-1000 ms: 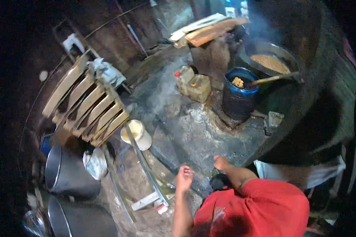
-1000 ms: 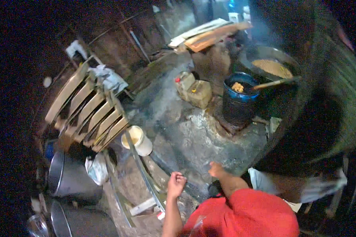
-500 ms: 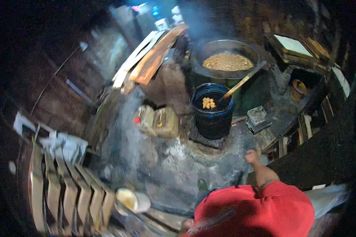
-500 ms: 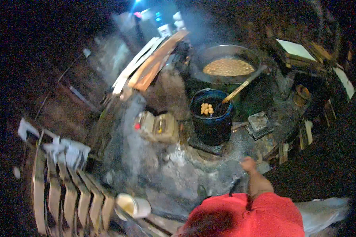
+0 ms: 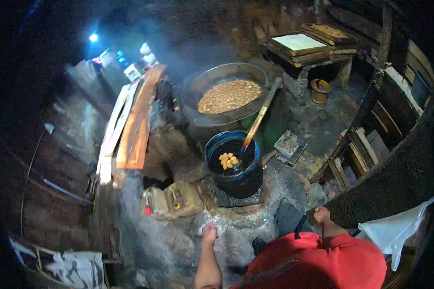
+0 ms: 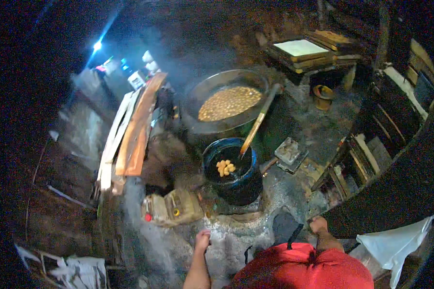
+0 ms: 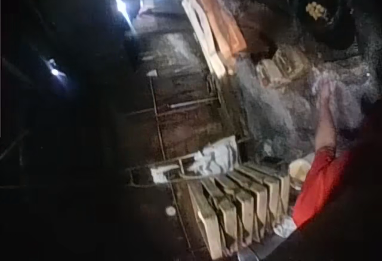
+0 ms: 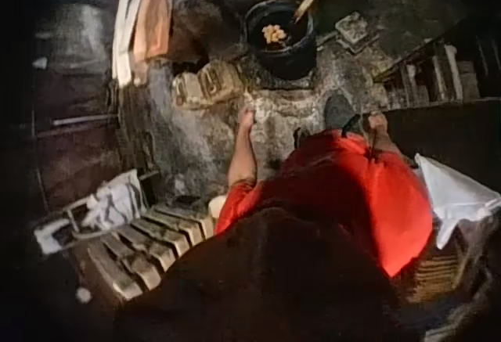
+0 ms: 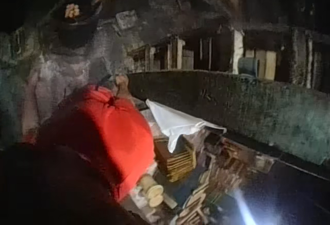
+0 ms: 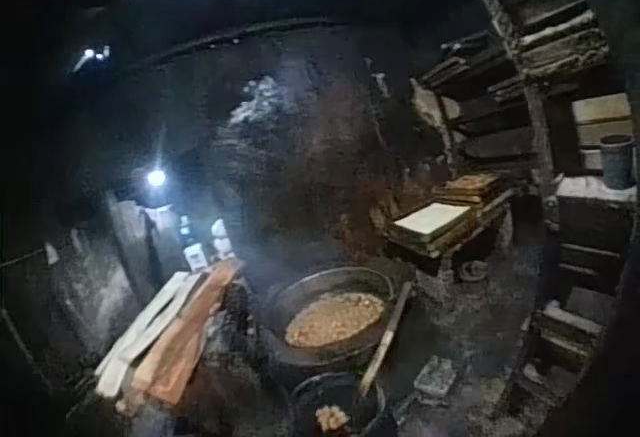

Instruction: The person pours water from a blue scoop over wooden trays containing food blocks, moves the trays between stacks, and kemudian uses a long-handled net to stir and remove food from a large steaming vat.

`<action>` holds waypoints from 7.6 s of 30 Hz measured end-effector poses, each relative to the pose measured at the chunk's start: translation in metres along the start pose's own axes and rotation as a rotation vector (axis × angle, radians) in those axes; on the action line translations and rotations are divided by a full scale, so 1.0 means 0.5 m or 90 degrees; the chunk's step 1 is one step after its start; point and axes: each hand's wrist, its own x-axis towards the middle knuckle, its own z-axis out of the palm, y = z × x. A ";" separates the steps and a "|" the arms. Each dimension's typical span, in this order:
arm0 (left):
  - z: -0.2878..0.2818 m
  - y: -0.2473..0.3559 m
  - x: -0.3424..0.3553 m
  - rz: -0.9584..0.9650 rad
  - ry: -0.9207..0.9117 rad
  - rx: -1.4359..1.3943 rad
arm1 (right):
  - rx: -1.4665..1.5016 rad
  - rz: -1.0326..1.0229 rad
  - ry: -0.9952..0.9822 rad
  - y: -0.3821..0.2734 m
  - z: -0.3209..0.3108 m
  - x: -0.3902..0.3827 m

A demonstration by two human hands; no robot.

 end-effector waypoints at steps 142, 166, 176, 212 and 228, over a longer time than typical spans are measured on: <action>1.699 1.769 1.049 -0.325 0.388 -0.423 | 0.026 -0.124 -0.921 -0.735 -1.384 1.788; 1.401 1.678 1.536 -0.018 0.190 -0.440 | -0.049 -0.631 -0.414 -1.181 -1.155 1.895; 1.686 1.757 1.270 -0.358 0.271 -0.302 | -0.189 -0.605 -0.478 -0.897 -1.363 1.839; 1.397 1.550 1.577 0.072 0.255 -0.306 | 0.081 -0.664 -0.253 -1.204 -1.065 1.863; 1.720 1.632 1.300 -0.224 0.283 -0.282 | -0.068 -0.597 -0.518 -0.862 -1.273 1.840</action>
